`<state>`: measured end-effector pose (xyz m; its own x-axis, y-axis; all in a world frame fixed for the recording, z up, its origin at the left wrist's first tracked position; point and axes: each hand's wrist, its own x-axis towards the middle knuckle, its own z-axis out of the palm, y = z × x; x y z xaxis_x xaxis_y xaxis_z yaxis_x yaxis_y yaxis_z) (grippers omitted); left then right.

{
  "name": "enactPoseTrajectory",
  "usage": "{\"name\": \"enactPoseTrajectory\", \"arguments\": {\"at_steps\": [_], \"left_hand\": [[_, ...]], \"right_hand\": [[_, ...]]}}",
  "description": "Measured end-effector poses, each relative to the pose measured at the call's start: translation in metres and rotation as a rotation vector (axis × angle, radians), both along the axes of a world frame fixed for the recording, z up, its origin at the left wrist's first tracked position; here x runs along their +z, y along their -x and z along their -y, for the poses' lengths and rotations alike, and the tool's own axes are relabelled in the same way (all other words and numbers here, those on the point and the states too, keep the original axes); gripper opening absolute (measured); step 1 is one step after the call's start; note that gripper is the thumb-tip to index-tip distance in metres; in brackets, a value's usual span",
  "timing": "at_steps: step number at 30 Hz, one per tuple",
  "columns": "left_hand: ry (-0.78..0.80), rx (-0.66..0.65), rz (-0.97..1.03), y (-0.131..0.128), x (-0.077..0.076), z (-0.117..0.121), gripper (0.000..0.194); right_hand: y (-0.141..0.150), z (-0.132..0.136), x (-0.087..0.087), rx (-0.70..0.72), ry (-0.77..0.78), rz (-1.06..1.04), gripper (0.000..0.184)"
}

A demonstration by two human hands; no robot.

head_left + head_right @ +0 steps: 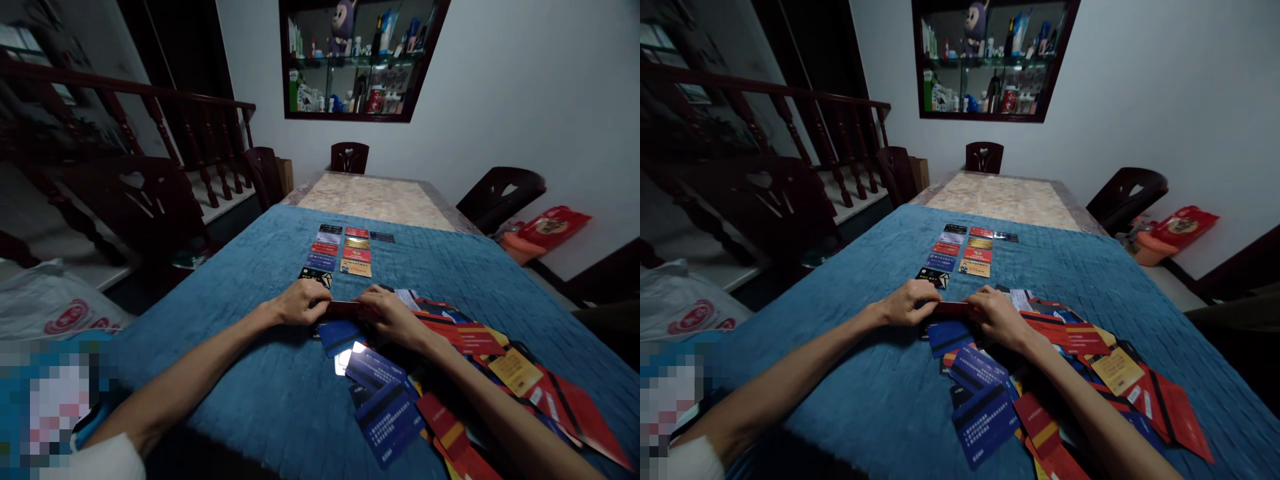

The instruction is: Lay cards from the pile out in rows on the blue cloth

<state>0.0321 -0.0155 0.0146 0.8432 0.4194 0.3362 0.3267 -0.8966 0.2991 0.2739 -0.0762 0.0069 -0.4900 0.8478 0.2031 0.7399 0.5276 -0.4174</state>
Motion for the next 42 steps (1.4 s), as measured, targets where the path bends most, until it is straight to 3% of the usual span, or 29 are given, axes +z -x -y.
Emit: {"name": "enactPoseTrajectory", "arguments": {"at_steps": [15, 28, 42], "left_hand": [[-0.045, -0.018, 0.104, 0.0, -0.006, -0.007, 0.022], [0.0, 0.0, 0.134, -0.001, -0.01, -0.007, 0.017], [0.069, -0.013, 0.148, -0.003, -0.008, -0.003, 0.016]], "right_hand": [[-0.001, 0.0, -0.005, -0.055, -0.043, 0.0, 0.032], [0.0, -0.002, -0.005, -0.086, -0.065, 0.01, 0.022], [-0.004, -0.001, 0.007, -0.085, -0.205, -0.293, 0.011]]}}
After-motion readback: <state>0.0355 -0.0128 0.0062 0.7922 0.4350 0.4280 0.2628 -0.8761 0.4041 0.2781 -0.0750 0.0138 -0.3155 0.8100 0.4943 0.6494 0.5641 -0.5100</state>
